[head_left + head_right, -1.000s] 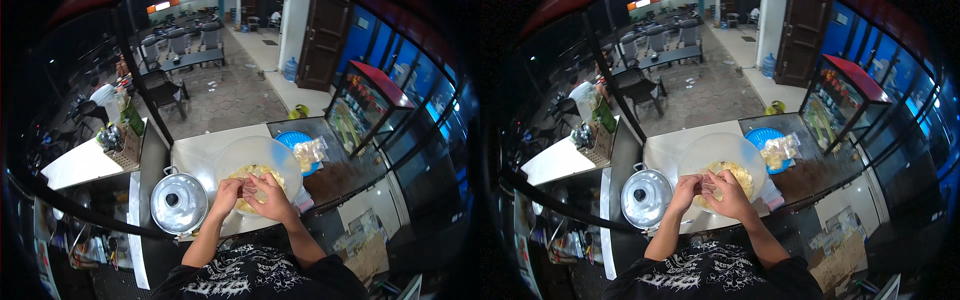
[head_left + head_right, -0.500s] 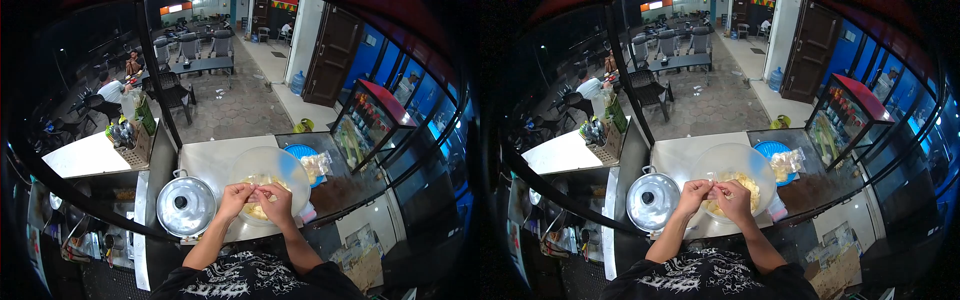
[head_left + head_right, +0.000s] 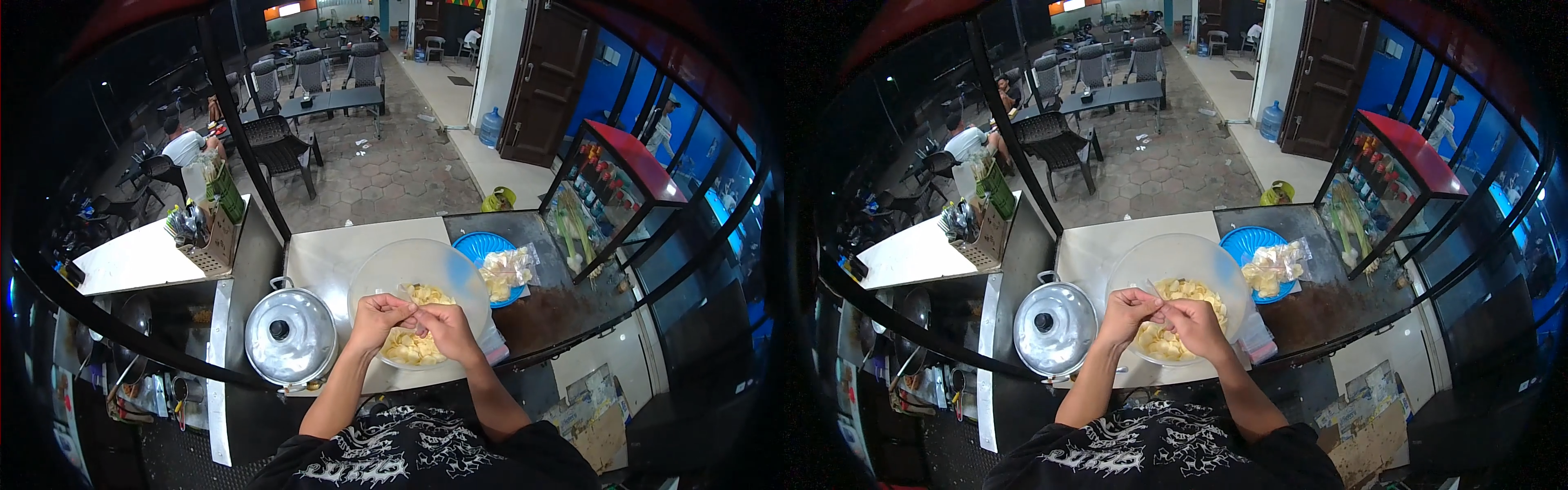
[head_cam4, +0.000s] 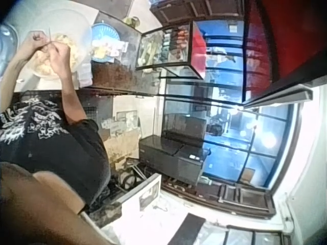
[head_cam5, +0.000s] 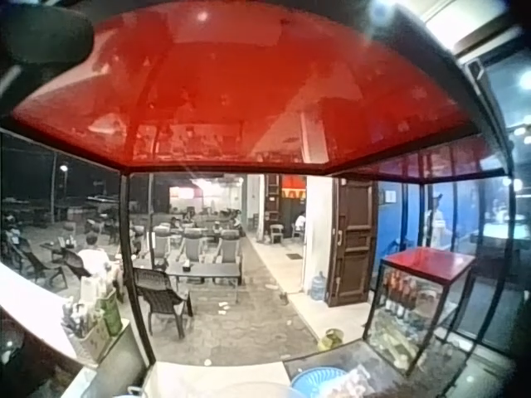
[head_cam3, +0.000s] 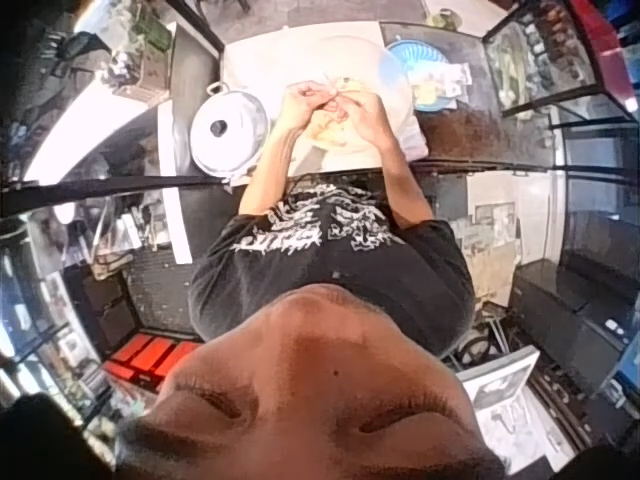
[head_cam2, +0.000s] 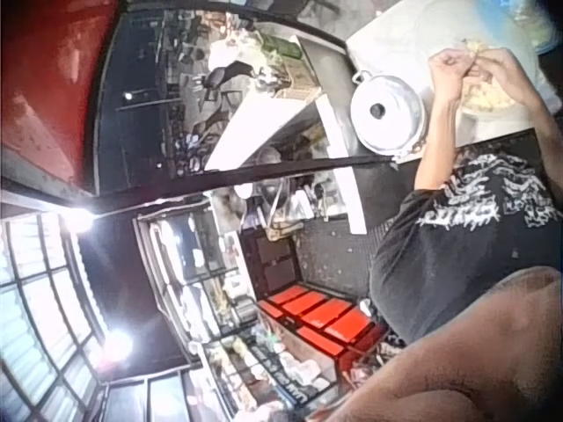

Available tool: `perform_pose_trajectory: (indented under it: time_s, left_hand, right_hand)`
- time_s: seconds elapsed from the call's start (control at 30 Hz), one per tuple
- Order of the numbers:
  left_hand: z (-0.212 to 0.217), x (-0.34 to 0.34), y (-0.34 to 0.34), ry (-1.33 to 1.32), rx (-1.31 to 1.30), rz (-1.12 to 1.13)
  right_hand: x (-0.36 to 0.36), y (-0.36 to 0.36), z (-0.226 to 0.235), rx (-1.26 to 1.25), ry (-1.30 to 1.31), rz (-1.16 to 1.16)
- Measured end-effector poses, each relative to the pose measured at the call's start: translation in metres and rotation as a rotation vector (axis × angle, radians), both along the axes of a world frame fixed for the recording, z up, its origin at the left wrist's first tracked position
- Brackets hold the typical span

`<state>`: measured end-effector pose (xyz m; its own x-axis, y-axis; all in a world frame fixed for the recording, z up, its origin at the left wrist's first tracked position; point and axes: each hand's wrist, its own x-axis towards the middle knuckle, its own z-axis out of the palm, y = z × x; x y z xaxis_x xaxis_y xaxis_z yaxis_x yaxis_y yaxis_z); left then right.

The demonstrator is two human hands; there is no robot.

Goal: The recorder is taking portions of potato chips from a large bowl and putting them into small plastic bags.

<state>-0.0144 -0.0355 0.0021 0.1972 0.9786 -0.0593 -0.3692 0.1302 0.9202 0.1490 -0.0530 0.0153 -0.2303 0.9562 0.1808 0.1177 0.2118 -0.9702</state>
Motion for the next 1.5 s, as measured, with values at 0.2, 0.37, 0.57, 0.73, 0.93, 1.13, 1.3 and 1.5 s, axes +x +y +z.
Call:
perform_pose_trajectory:
  time_s: [0.2,0.37,0.57,0.73,0.93,1.13,1.3,1.5]
  left_hand:
    - [0.007,0.017,-0.002,0.252,0.098,-0.037]
    - [0.01,0.025,-0.001,0.702,0.425,-0.024]
    - [0.006,0.054,0.009,0.709,0.501,0.469]
    - [0.015,0.048,0.015,0.816,0.446,0.534]
    - [0.025,0.017,0.01,0.958,0.417,0.345]
    - [0.03,0.008,-0.014,0.948,0.549,0.119]
    - [0.0,-0.017,-0.005,0.477,0.329,0.358]
    - [-0.024,-0.045,-0.003,-0.084,-0.077,-0.097]
  right_hand:
    - [0.01,0.003,0.004,0.005,-0.027,-0.087]
    - [0.027,0.019,0.011,0.069,-0.348,0.102]
    - [0.005,0.03,-0.007,0.329,-0.261,-0.247]
    - [-0.003,0.025,-0.011,0.353,-0.268,-0.364]
    - [0.001,0.02,-0.003,0.471,-0.429,-0.174]
    - [0.005,0.025,-0.022,0.236,-0.355,0.029]
    - [0.001,0.006,-0.013,-0.116,0.192,0.129]
    - [0.002,-0.005,-0.015,-0.077,0.132,0.13]
